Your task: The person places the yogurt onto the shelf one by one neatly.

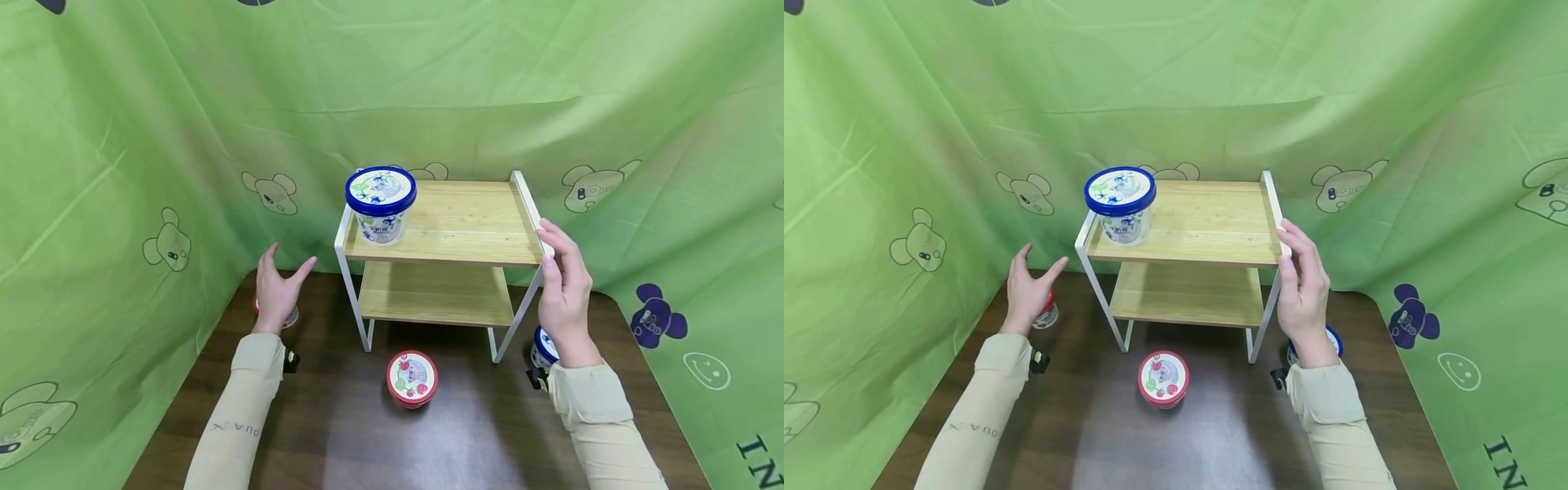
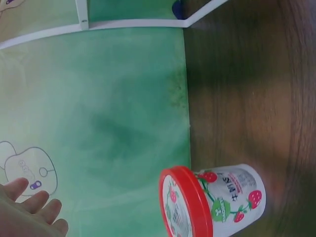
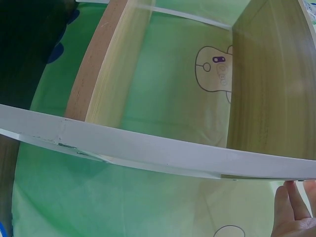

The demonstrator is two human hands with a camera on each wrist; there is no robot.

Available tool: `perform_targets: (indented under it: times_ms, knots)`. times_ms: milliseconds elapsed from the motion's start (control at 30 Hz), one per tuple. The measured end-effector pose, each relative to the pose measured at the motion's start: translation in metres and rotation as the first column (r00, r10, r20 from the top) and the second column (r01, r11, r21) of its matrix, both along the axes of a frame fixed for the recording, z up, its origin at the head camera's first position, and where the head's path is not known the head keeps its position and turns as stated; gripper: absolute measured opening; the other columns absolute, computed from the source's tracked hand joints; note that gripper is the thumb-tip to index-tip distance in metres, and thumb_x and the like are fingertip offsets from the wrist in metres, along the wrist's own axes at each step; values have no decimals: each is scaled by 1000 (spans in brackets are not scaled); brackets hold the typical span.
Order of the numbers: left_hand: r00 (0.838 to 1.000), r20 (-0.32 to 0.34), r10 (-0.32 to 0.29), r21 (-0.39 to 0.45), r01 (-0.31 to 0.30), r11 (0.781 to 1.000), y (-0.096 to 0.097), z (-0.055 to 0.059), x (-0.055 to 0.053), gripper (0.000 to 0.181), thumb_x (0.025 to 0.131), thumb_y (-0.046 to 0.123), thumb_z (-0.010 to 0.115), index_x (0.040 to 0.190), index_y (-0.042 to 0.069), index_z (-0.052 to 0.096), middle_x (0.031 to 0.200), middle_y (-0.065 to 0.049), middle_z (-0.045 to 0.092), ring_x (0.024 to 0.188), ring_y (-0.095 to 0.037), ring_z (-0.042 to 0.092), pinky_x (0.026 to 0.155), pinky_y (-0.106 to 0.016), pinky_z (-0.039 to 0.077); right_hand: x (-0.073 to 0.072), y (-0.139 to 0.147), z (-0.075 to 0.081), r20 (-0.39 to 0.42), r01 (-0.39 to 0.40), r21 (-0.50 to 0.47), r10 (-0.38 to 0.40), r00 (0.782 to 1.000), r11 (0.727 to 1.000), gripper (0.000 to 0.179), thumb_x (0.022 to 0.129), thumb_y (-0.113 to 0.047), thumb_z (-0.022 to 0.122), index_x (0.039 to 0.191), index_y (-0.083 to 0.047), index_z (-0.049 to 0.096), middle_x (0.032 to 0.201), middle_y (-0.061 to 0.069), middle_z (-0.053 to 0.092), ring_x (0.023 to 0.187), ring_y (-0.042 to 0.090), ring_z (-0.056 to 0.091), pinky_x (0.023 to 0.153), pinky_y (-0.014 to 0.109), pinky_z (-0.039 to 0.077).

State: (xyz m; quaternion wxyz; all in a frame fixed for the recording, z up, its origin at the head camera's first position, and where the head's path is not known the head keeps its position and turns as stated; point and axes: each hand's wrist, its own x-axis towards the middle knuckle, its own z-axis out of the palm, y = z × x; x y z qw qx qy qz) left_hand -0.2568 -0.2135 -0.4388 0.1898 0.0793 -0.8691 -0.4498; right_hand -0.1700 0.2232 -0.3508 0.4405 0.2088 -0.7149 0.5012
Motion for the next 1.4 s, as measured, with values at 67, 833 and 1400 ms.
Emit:
perform_targets:
  times_ms: [67,833,1400]
  knots:
    - [1000,8,6,-9,-6,1000,-3,0,-1,106,82,71,70,161,17,27,162,-10,28,147,-31,28,117,-54,27,0,0,0,3,-1,3,1,1000,1000,32,100,0,44,123,18,57,137,32,55,133,37,50,113,39,39]
    - [983,171,67,-75,-54,996,-40,5,-27,116,83,74,66,162,6,16,164,-22,21,146,-42,26,117,-60,24,1,1,-1,14,10,17,-10,1000,1000,32,100,1,43,124,18,56,138,32,54,134,36,49,114,39,37]
    - [959,266,99,-180,-52,982,-57,5,-34,120,82,73,68,162,3,14,160,-27,25,142,-46,30,114,-62,27,-1,0,-1,3,2,6,-2,1000,1000,32,100,1,43,123,19,56,137,33,54,134,37,49,114,40,38]
